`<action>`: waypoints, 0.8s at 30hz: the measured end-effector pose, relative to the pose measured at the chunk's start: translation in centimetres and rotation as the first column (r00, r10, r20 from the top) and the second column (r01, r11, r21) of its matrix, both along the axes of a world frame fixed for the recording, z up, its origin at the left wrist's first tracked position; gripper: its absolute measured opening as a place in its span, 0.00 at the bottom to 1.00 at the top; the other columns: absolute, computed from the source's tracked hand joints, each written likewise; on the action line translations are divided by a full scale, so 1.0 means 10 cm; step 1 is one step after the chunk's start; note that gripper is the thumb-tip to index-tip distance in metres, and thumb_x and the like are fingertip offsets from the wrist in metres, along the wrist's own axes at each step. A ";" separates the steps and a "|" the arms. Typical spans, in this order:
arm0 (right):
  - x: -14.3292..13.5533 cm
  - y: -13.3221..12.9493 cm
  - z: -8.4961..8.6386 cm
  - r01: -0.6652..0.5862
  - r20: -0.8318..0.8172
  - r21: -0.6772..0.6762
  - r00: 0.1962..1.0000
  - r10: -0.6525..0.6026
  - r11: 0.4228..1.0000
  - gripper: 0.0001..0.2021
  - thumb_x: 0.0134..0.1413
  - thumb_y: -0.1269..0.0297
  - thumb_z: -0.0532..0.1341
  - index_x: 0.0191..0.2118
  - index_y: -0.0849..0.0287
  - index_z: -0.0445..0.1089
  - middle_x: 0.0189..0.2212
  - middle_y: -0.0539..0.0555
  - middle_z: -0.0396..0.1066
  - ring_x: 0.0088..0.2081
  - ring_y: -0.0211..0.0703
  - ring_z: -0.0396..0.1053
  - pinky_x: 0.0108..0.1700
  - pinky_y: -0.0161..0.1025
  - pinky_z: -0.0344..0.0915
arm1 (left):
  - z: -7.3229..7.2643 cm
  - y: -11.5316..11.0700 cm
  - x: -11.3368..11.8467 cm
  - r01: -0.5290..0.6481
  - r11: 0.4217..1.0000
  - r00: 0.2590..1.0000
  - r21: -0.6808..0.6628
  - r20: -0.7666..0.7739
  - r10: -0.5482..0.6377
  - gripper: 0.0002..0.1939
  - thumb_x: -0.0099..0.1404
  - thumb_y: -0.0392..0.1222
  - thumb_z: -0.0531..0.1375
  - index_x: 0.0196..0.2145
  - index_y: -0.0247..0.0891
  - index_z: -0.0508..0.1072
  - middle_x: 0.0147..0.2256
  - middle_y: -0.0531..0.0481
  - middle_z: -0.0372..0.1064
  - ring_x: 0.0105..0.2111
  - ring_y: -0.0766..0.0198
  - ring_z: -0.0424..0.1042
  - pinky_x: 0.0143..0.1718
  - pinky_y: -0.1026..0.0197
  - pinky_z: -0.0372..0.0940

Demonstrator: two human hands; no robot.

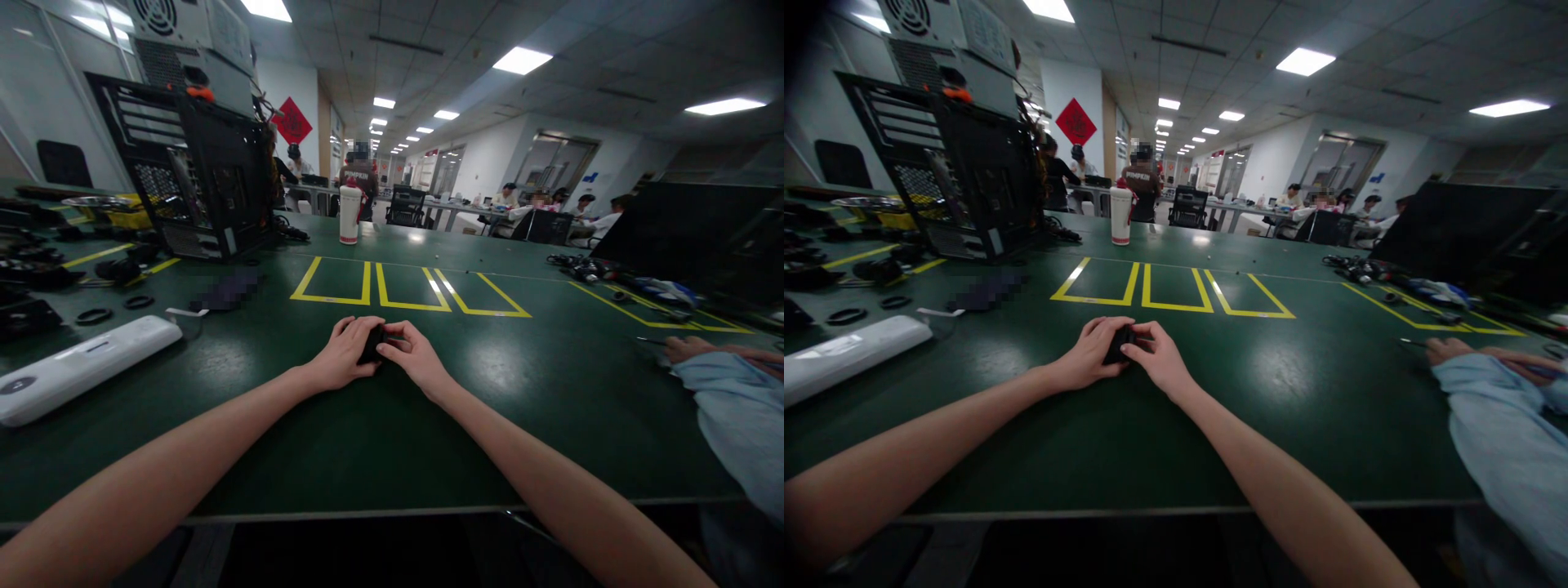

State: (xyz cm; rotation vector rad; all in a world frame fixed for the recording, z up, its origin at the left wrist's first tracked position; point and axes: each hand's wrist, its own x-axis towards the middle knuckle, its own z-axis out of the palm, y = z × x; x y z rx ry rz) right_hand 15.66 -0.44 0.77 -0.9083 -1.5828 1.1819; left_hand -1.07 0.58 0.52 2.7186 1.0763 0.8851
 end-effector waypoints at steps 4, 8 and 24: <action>0.01 -0.02 0.04 -0.019 -0.002 -0.068 1.000 0.018 0.998 0.17 0.42 0.66 0.62 0.41 0.58 0.62 0.42 0.53 0.65 0.45 0.41 0.64 0.50 0.44 0.60 | 0.00 0.00 -0.01 0.009 1.000 1.000 -0.002 0.004 -0.009 0.31 0.53 0.41 0.56 0.53 0.41 0.47 0.50 0.46 0.56 0.52 0.58 0.55 0.56 0.50 0.41; 0.01 -0.05 0.07 -0.053 -0.022 -0.066 0.998 0.051 0.996 0.17 0.40 0.68 0.63 0.40 0.57 0.61 0.42 0.52 0.64 0.43 0.41 0.66 0.46 0.43 0.62 | 0.00 0.00 -0.01 0.011 1.000 1.000 0.005 0.006 -0.011 0.32 0.53 0.40 0.57 0.53 0.40 0.47 0.50 0.46 0.56 0.52 0.57 0.55 0.56 0.50 0.41; 0.03 -0.03 0.04 -0.040 -0.004 -0.024 0.999 0.040 0.999 0.16 0.43 0.65 0.61 0.42 0.56 0.63 0.41 0.52 0.65 0.44 0.41 0.65 0.49 0.44 0.60 | 0.02 -0.02 -0.01 0.016 1.000 1.000 -0.006 0.008 -0.016 0.31 0.53 0.40 0.56 0.53 0.41 0.47 0.50 0.46 0.56 0.51 0.57 0.56 0.55 0.49 0.41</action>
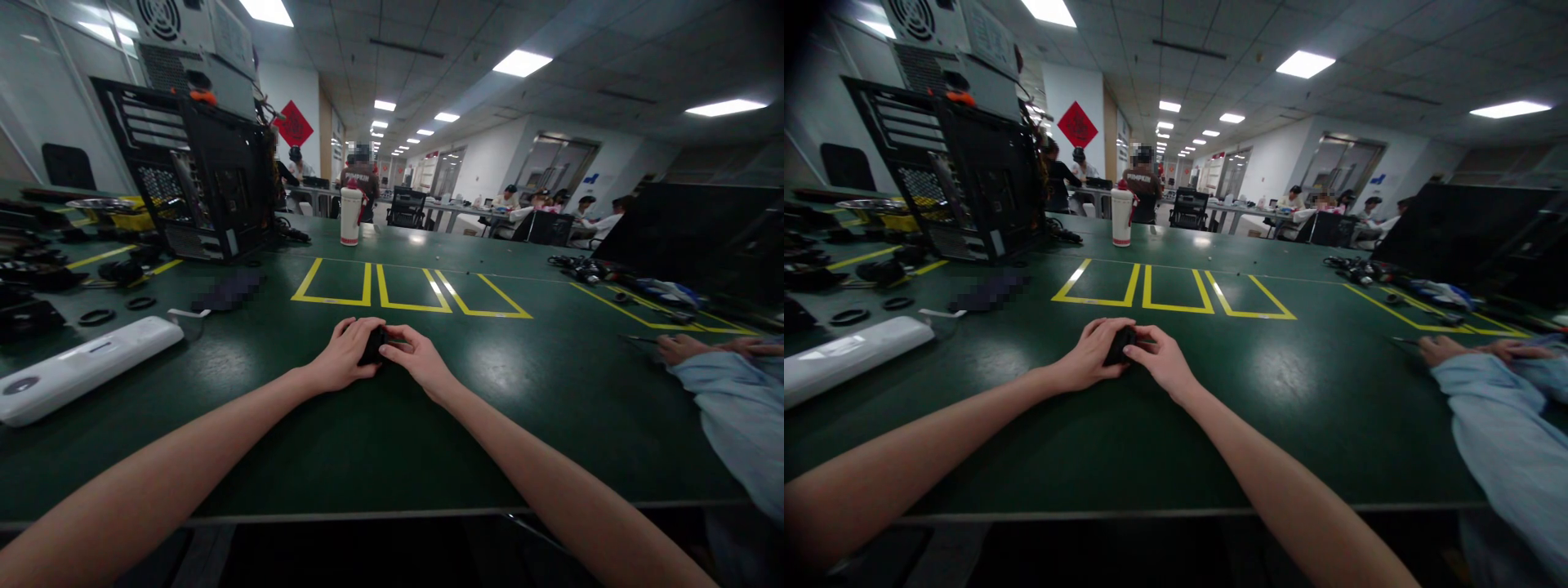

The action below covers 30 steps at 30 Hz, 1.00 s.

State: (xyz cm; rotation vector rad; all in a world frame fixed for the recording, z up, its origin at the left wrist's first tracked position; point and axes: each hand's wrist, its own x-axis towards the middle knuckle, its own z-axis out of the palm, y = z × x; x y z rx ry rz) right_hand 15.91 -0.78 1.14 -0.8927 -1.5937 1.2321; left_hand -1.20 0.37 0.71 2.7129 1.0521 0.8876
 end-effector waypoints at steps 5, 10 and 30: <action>-0.02 0.00 -0.02 0.011 -0.024 0.038 1.000 -0.010 0.999 0.14 0.42 0.64 0.61 0.38 0.56 0.62 0.40 0.50 0.65 0.45 0.41 0.65 0.49 0.43 0.60 | 0.00 -0.01 0.00 -0.004 1.000 1.000 0.012 -0.004 0.004 0.31 0.54 0.41 0.56 0.53 0.40 0.47 0.50 0.46 0.56 0.52 0.57 0.55 0.55 0.49 0.41; -0.03 0.01 -0.04 0.038 -0.033 0.047 0.999 -0.036 0.998 0.11 0.45 0.63 0.60 0.37 0.56 0.62 0.38 0.50 0.65 0.43 0.40 0.66 0.47 0.42 0.62 | 0.01 -0.02 0.00 -0.008 1.000 1.000 0.004 -0.010 0.008 0.31 0.54 0.41 0.56 0.53 0.40 0.47 0.50 0.46 0.56 0.52 0.58 0.55 0.56 0.50 0.41; -0.02 -0.01 -0.01 0.042 -0.018 0.026 0.999 -0.042 0.999 0.13 0.43 0.63 0.61 0.38 0.57 0.63 0.39 0.51 0.65 0.41 0.38 0.65 0.48 0.42 0.60 | 0.02 -0.02 0.01 -0.008 1.000 1.000 -0.001 -0.004 0.008 0.31 0.53 0.40 0.56 0.52 0.40 0.48 0.50 0.45 0.56 0.52 0.56 0.55 0.55 0.49 0.42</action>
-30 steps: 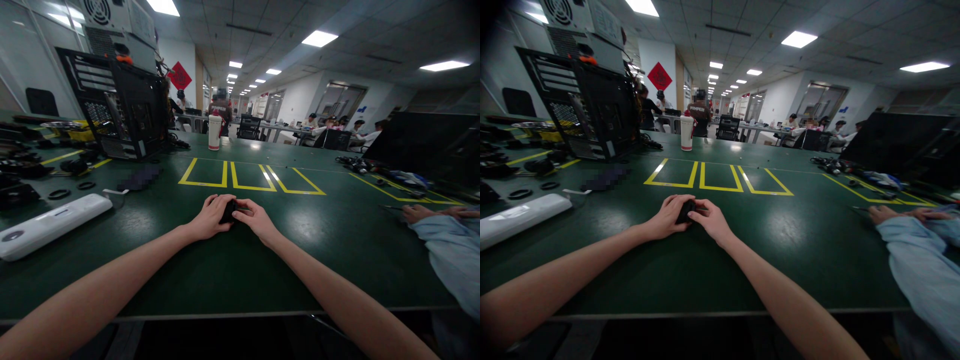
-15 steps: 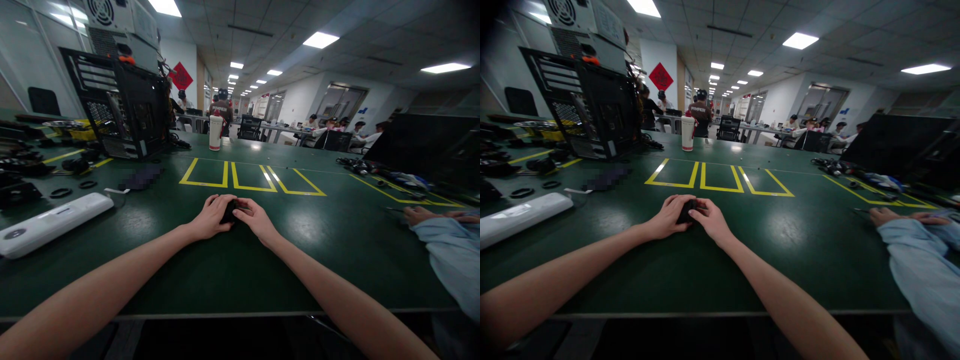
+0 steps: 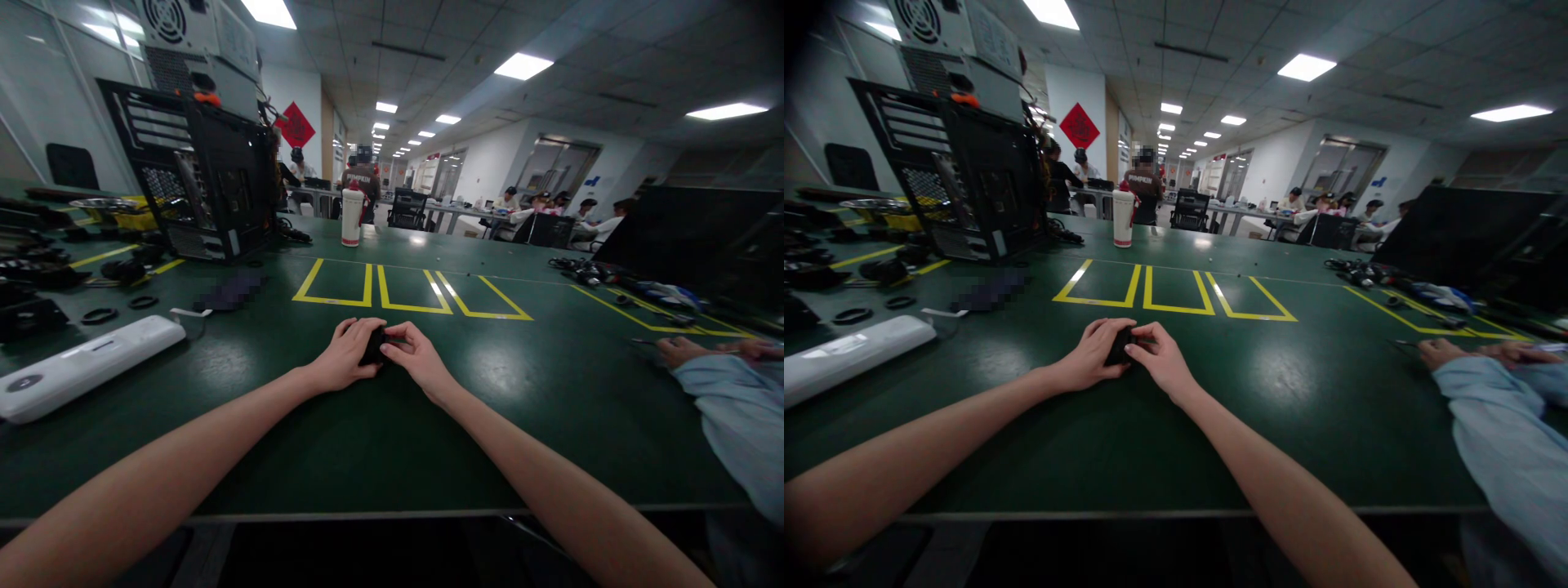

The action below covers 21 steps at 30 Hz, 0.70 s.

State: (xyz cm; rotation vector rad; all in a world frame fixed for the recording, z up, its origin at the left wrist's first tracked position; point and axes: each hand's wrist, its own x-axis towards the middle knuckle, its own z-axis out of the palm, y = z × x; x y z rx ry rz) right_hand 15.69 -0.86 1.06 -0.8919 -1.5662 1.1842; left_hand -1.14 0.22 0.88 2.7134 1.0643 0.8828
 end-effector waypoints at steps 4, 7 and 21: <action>0.02 0.01 0.01 -0.023 0.033 -0.062 0.999 0.025 0.998 0.16 0.44 0.64 0.60 0.42 0.57 0.62 0.42 0.53 0.64 0.42 0.39 0.65 0.48 0.44 0.60 | -0.01 0.01 0.00 -0.003 1.000 1.000 0.008 0.000 0.003 0.30 0.53 0.40 0.56 0.52 0.40 0.48 0.50 0.45 0.56 0.52 0.57 0.55 0.56 0.49 0.41; 0.03 0.00 0.01 -0.055 0.012 -0.055 0.998 0.055 0.997 0.17 0.42 0.66 0.62 0.41 0.57 0.61 0.42 0.53 0.64 0.43 0.40 0.65 0.49 0.43 0.60 | -0.01 0.01 0.00 -0.003 1.000 1.000 0.005 -0.004 0.003 0.31 0.53 0.40 0.56 0.52 0.40 0.48 0.50 0.45 0.56 0.52 0.57 0.55 0.56 0.49 0.41; 0.02 0.00 0.01 -0.029 0.031 -0.030 0.999 0.030 0.999 0.17 0.44 0.65 0.60 0.43 0.56 0.62 0.43 0.53 0.64 0.45 0.41 0.64 0.49 0.44 0.60 | 0.01 0.00 0.01 -0.001 1.000 1.000 -0.012 -0.004 0.001 0.30 0.54 0.40 0.56 0.53 0.41 0.47 0.50 0.45 0.56 0.52 0.56 0.55 0.55 0.48 0.42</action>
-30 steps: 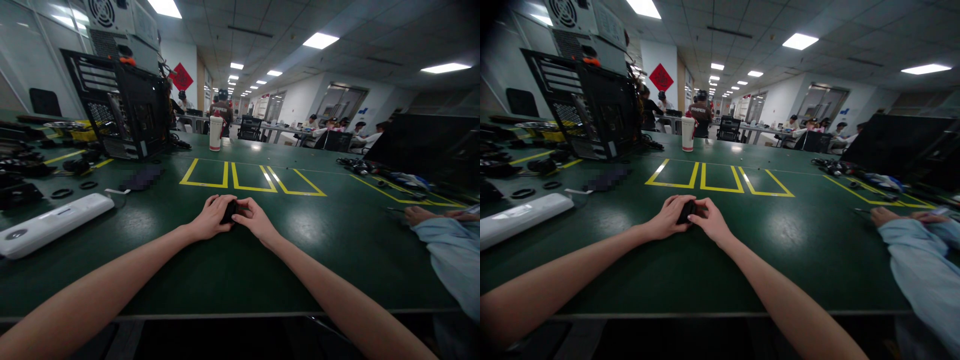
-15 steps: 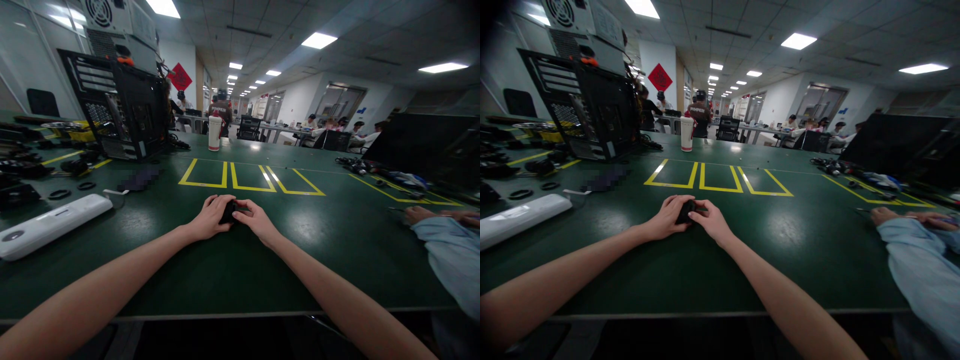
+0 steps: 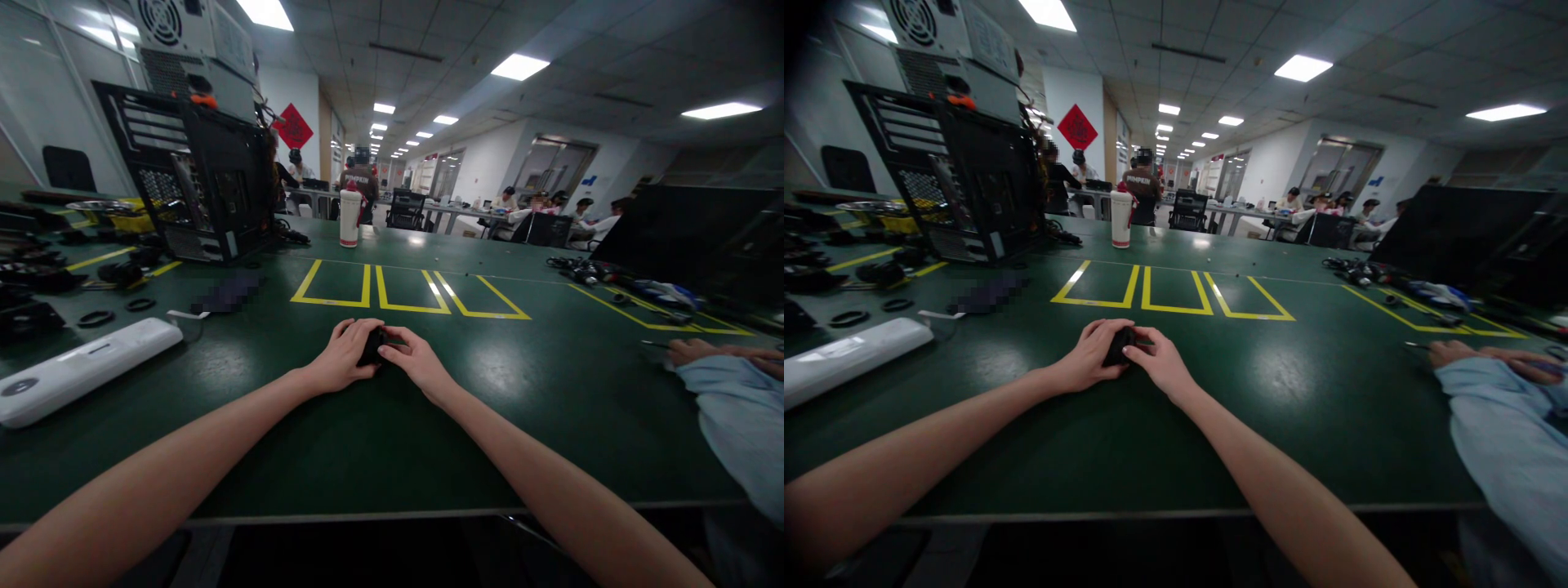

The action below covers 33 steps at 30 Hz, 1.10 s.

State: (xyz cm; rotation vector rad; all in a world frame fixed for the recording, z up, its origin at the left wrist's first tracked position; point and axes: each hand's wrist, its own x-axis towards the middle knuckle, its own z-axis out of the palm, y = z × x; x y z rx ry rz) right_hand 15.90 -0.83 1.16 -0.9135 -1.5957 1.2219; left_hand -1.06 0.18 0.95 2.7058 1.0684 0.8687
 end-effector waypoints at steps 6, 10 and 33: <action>0.00 -0.01 0.00 -0.026 -0.022 0.014 0.999 0.027 1.000 0.17 0.41 0.66 0.62 0.40 0.57 0.61 0.41 0.52 0.64 0.44 0.40 0.65 0.48 0.43 0.61 | -0.02 0.01 0.00 0.003 1.000 1.000 0.010 0.005 -0.003 0.31 0.53 0.40 0.56 0.53 0.41 0.47 0.50 0.46 0.56 0.52 0.57 0.55 0.56 0.49 0.41; -0.01 0.01 -0.01 0.008 -0.026 0.045 1.000 -0.007 0.999 0.12 0.43 0.63 0.61 0.36 0.57 0.62 0.37 0.50 0.65 0.41 0.39 0.66 0.47 0.42 0.61 | -0.03 0.02 0.00 -0.003 1.000 1.000 0.013 0.009 0.003 0.31 0.53 0.40 0.57 0.53 0.41 0.47 0.50 0.46 0.56 0.52 0.57 0.55 0.55 0.49 0.41; 0.00 0.01 0.00 0.038 -0.018 0.021 0.999 -0.038 0.999 0.14 0.44 0.63 0.60 0.40 0.57 0.64 0.40 0.52 0.65 0.43 0.40 0.65 0.48 0.42 0.60 | -0.02 0.02 0.00 0.005 1.000 1.000 0.016 0.012 -0.005 0.31 0.53 0.40 0.56 0.52 0.41 0.48 0.50 0.45 0.56 0.52 0.57 0.55 0.56 0.49 0.41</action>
